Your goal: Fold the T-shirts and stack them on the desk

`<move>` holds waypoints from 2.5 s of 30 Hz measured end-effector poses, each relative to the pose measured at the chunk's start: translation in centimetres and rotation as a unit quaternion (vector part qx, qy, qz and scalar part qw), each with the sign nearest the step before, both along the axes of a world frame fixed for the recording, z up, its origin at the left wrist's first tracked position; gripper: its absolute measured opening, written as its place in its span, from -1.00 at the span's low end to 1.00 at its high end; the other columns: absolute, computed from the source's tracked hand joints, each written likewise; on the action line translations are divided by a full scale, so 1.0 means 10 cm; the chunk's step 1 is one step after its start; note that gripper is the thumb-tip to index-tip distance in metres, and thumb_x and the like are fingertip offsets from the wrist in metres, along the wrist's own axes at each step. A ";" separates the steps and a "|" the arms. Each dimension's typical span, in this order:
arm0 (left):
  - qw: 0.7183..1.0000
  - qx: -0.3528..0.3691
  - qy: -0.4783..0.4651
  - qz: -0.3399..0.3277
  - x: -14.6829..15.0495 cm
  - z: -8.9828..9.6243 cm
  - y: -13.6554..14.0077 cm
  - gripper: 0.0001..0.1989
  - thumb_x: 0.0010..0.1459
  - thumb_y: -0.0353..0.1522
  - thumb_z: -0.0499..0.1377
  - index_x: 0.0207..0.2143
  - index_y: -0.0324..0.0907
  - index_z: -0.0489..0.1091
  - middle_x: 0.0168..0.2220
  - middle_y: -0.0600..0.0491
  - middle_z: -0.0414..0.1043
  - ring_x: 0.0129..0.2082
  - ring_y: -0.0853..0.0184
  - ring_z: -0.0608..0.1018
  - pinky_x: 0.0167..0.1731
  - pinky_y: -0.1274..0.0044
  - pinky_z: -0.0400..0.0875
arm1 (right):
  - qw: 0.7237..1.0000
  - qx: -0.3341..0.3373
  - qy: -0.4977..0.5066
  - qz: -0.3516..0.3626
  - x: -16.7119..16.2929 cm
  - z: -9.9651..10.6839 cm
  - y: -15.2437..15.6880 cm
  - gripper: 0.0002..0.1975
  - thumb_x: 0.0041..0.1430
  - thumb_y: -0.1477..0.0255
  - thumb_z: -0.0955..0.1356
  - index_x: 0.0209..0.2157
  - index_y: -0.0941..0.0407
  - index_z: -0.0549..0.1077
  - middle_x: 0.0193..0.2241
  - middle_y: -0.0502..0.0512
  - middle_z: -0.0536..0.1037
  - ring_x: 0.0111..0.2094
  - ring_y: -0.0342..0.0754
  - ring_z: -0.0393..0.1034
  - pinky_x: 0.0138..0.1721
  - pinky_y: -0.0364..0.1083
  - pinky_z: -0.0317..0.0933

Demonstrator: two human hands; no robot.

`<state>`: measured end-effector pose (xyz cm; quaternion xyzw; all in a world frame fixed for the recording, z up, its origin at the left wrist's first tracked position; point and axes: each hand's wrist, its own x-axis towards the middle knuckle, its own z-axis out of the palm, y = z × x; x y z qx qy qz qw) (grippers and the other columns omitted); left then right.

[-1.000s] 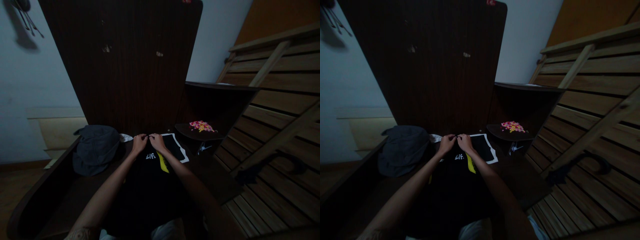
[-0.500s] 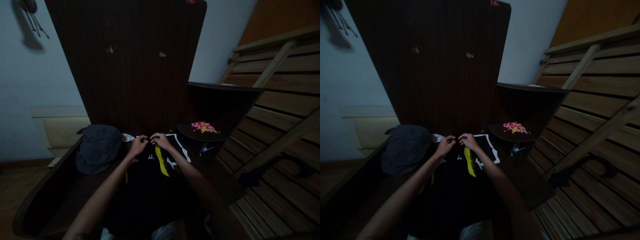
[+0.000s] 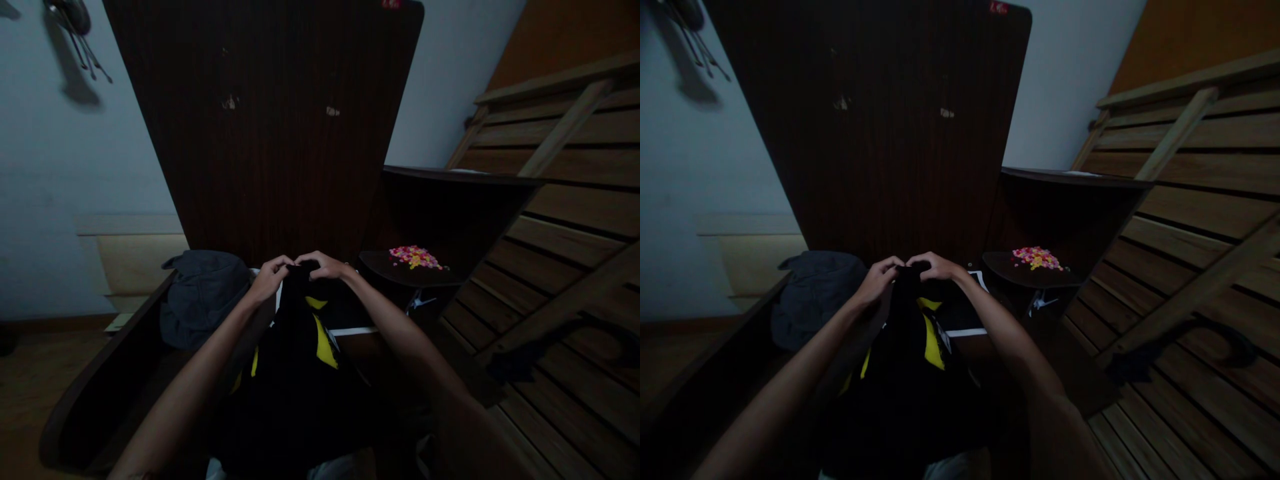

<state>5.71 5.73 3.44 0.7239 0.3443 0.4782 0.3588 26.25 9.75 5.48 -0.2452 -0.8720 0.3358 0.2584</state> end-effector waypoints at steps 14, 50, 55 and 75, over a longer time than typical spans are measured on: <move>0.992 -0.019 -0.059 0.106 -0.18 0.35 0.30 -0.83 -0.09 -0.34 0.08 -0.44 -0.19 0.41 -0.58 0.18 0.30 -0.58 0.45 0.32 -0.58 0.64 0.18 | 0.991 -0.019 0.048 -0.126 0.35 0.29 -0.08 -0.66 -0.14 0.31 0.50 -0.32 0.16 0.44 -0.40 -0.05 0.46 -0.38 -0.15 0.32 -0.32 -0.15 0.22; 0.998 0.056 0.023 -0.015 0.18 0.02 0.17 -0.91 0.03 -0.36 0.14 -0.38 -0.16 0.42 -0.36 0.06 0.52 -0.31 0.34 0.54 -0.26 0.53 0.39 | 0.961 0.138 0.044 -0.234 0.28 -0.13 -0.11 -0.62 0.04 0.56 0.28 -0.09 0.08 0.51 -0.08 0.08 0.53 0.00 0.00 0.34 0.08 0.01 0.13; 0.994 -0.028 -0.096 -0.041 0.23 -0.08 0.23 -0.71 -0.07 -0.33 0.24 -0.38 -0.12 0.14 -0.47 0.20 0.38 -0.51 0.48 0.45 -0.48 0.64 0.29 | 0.988 0.021 0.077 -0.136 0.06 -0.11 -0.16 -0.70 0.14 0.25 0.34 -0.16 0.13 0.50 -0.20 0.07 0.55 -0.14 -0.01 0.40 -0.04 -0.04 0.21; 0.980 -0.052 -0.174 -0.078 0.27 -0.07 0.06 -0.56 -0.08 -0.24 0.33 -0.43 -0.12 0.06 -0.43 0.15 0.46 -0.45 0.43 0.50 -0.41 0.60 0.33 | 0.989 -0.071 0.077 -0.102 0.14 0.03 -0.03 -0.56 -0.16 0.08 0.49 -0.60 0.14 0.32 -0.64 -0.12 0.23 -0.55 -0.20 0.09 -0.52 -0.18 -0.06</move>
